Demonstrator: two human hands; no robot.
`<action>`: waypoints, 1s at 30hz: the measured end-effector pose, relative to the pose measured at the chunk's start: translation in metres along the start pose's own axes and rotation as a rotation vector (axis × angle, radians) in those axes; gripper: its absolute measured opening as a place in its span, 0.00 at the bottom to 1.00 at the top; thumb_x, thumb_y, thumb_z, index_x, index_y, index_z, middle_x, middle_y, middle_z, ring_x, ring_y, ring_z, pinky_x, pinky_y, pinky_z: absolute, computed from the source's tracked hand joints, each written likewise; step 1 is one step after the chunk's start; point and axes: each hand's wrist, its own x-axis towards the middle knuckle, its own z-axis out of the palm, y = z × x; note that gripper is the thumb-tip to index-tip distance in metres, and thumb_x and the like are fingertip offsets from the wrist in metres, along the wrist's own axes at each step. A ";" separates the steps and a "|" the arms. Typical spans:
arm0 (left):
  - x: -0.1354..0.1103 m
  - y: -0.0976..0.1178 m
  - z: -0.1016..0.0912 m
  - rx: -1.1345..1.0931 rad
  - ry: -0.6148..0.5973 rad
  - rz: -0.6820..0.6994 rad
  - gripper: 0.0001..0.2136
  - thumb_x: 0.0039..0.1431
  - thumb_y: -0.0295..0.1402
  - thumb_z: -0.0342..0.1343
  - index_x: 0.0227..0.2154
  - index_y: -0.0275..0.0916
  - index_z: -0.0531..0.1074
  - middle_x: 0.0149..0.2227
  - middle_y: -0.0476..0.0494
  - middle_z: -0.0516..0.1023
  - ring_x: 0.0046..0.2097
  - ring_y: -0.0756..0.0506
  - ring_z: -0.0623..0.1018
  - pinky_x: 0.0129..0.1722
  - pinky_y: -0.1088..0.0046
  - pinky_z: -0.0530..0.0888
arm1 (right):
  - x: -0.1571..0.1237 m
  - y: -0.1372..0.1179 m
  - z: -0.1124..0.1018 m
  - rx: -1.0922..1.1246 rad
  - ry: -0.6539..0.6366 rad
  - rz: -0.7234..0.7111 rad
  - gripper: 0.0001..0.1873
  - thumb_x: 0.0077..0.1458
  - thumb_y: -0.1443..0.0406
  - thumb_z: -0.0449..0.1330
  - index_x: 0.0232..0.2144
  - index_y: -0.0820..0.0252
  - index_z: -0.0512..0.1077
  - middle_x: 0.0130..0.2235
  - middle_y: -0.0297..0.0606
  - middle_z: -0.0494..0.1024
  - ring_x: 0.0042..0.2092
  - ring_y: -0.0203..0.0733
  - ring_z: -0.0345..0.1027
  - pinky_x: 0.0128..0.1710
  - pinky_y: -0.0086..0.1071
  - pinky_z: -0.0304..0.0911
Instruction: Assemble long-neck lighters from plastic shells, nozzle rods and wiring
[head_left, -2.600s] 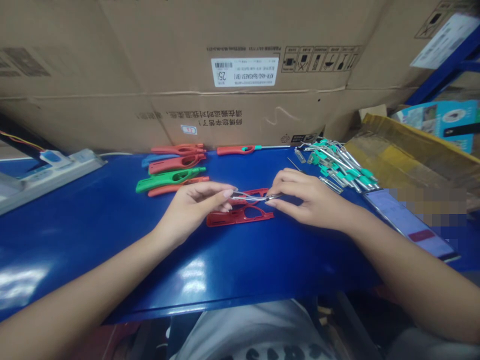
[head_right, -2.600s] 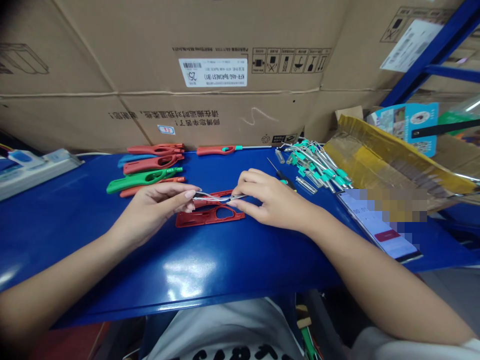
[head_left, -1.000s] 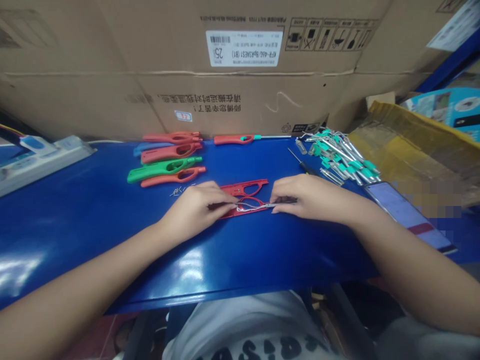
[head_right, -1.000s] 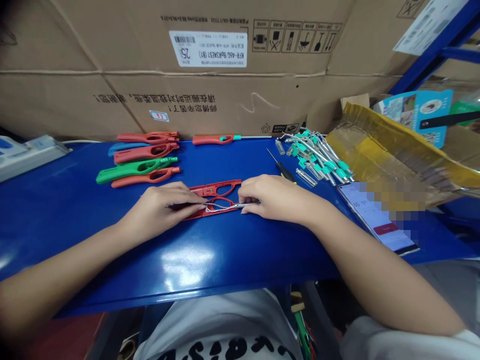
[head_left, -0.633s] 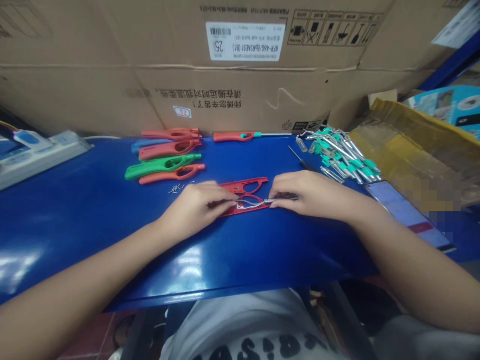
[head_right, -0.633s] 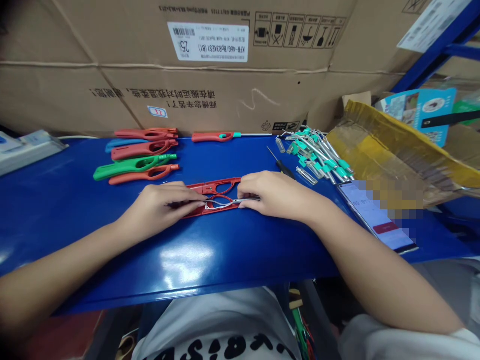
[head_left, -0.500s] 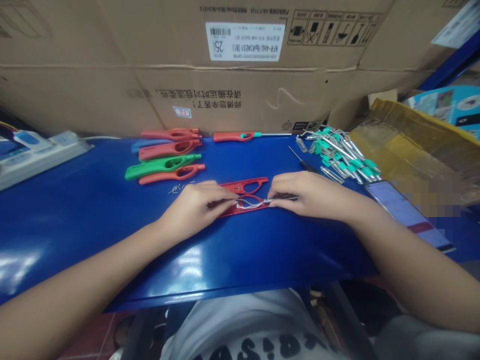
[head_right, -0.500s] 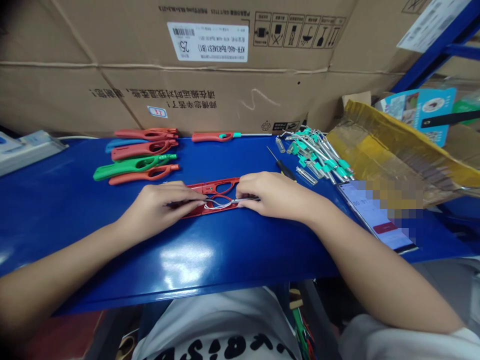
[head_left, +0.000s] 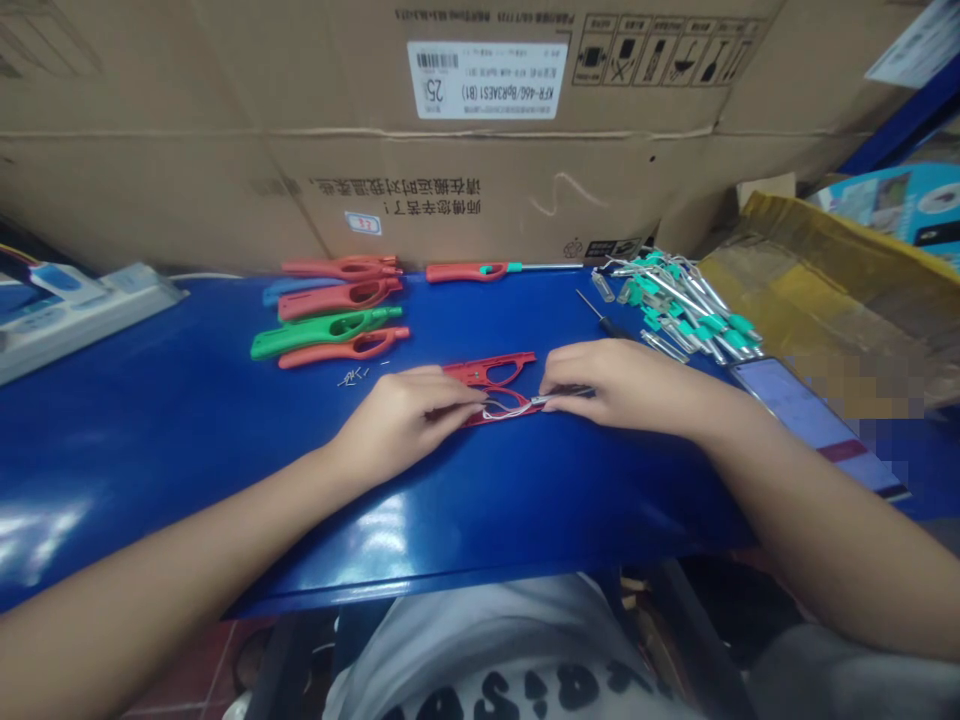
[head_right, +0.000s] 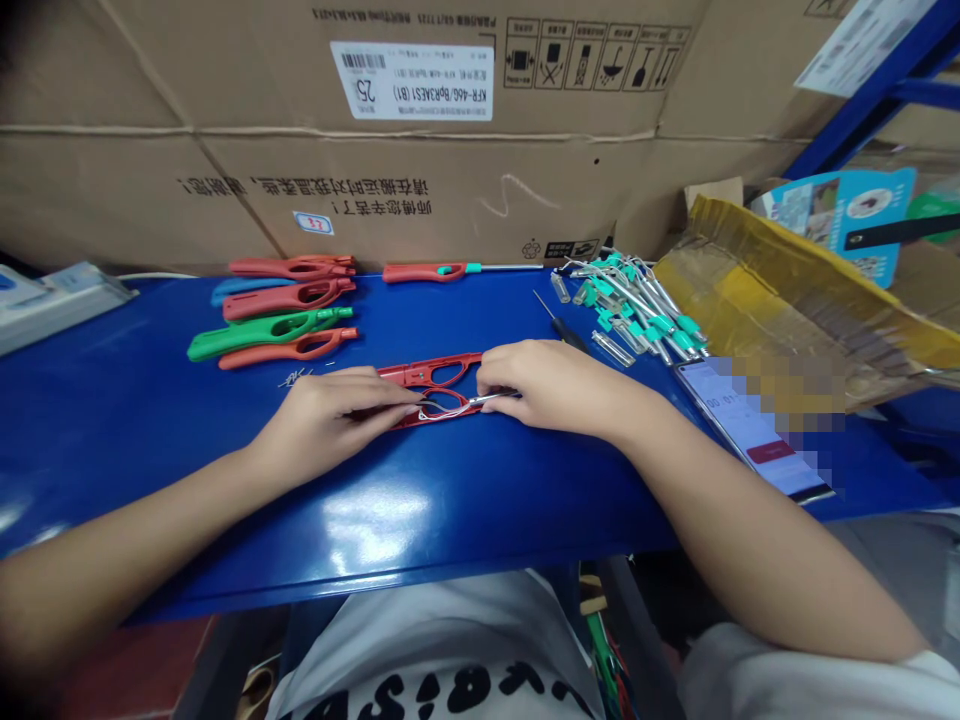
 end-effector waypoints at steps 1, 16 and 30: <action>0.000 0.000 0.001 0.004 -0.001 0.012 0.09 0.65 0.32 0.58 0.43 0.41 0.82 0.41 0.43 0.85 0.41 0.44 0.82 0.44 0.69 0.76 | 0.000 0.000 0.000 -0.001 -0.005 0.002 0.05 0.61 0.67 0.60 0.34 0.59 0.76 0.38 0.37 0.78 0.38 0.40 0.71 0.36 0.31 0.60; -0.002 -0.005 0.006 -0.020 0.077 -0.056 0.07 0.62 0.33 0.62 0.40 0.39 0.83 0.40 0.46 0.86 0.41 0.46 0.84 0.43 0.74 0.79 | 0.002 -0.009 0.000 -0.188 -0.080 -0.015 0.09 0.64 0.67 0.58 0.33 0.60 0.78 0.36 0.38 0.80 0.41 0.41 0.71 0.36 0.32 0.57; -0.002 -0.007 0.007 -0.112 0.089 -0.173 0.07 0.60 0.33 0.63 0.39 0.39 0.84 0.39 0.46 0.86 0.39 0.45 0.85 0.39 0.74 0.80 | 0.002 -0.041 0.009 -0.451 -0.231 0.079 0.11 0.61 0.75 0.55 0.38 0.66 0.78 0.38 0.45 0.77 0.32 0.40 0.69 0.29 0.34 0.54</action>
